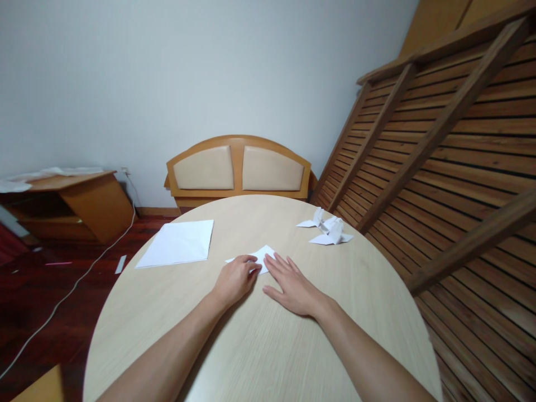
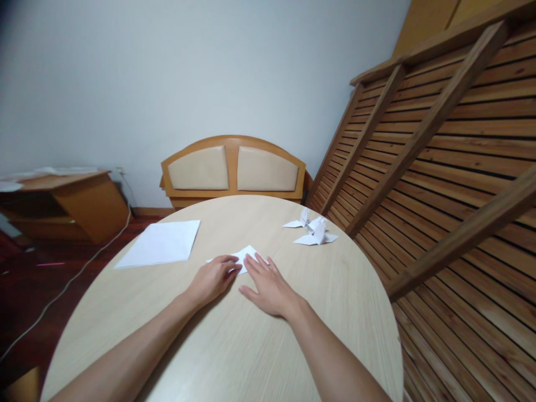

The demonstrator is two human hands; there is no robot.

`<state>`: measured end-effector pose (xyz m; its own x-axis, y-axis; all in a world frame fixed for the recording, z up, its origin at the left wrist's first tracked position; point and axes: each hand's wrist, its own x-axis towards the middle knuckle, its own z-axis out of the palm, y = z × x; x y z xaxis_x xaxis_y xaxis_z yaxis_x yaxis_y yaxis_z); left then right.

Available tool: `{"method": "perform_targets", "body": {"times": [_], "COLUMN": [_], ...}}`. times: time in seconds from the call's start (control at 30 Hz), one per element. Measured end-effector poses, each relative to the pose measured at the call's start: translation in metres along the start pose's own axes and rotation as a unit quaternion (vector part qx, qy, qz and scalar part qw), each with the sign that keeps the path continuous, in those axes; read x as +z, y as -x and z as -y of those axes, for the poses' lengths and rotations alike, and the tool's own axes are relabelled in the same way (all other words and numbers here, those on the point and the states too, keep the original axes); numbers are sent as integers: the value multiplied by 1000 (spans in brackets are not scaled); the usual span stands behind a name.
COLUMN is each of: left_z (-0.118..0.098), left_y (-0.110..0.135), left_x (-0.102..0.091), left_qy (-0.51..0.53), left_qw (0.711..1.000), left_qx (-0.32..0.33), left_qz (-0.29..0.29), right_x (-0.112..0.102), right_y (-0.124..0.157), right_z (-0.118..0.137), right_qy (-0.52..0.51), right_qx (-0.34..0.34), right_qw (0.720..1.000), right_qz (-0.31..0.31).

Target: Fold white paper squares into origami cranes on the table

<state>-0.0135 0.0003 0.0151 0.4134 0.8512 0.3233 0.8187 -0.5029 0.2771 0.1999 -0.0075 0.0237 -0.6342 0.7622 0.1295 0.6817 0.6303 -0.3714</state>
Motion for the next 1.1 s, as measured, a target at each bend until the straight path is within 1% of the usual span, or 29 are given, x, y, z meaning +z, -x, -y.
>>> {"method": "perform_targets", "body": {"times": [0.03,0.1,0.23,0.3,0.37,0.47,0.53,0.63,0.73,0.8,0.93,1.0,1.1], "left_z": [1,2,-1,-2,-2,-2,-2,-2,-3,-3,-4,-4,-4], "left_y": [0,1,1,1,1,2,3,4,4,4,3,3,3], "left_x": [-1,-2,-4,-5,-5,-6,-5,-4,-2,-1,-1,-1,-1], "left_qy": [1,5,17,24,31,42,55,77,91,97,99,100,104], "left_qw": [1000,1000,1000,1000,999,999,998,993,988,986,985,985,984], "left_qx": [1,3,1,2,5,15,35,79,119,135,137,138,141], "left_qz": [2,2,-6,-9,-7,5,18,32,33,31,33,32,27], "right_x": [1,3,3,1,-1,-3,-4,-2,1,2,2,1,0], "right_y": [1,2,5,7,9,7,5,1,-1,-1,-1,-2,-3], "right_z": [3,4,-9,-17,-23,-28,-29,-31,-33,-34,-32,-30,-28], "right_qy": [-2,-3,3,5,12,20,11,-10,-28,-38,-56,-73,-100], "right_qx": [3,25,102,145,175,188,189,185,174,160,116,83,26], "right_qw": [1000,999,993,988,984,982,982,982,984,985,986,986,985], "right_qz": [21,43,52,49,33,-8,-28,-37,-41,-56,-103,-123,-136]}}
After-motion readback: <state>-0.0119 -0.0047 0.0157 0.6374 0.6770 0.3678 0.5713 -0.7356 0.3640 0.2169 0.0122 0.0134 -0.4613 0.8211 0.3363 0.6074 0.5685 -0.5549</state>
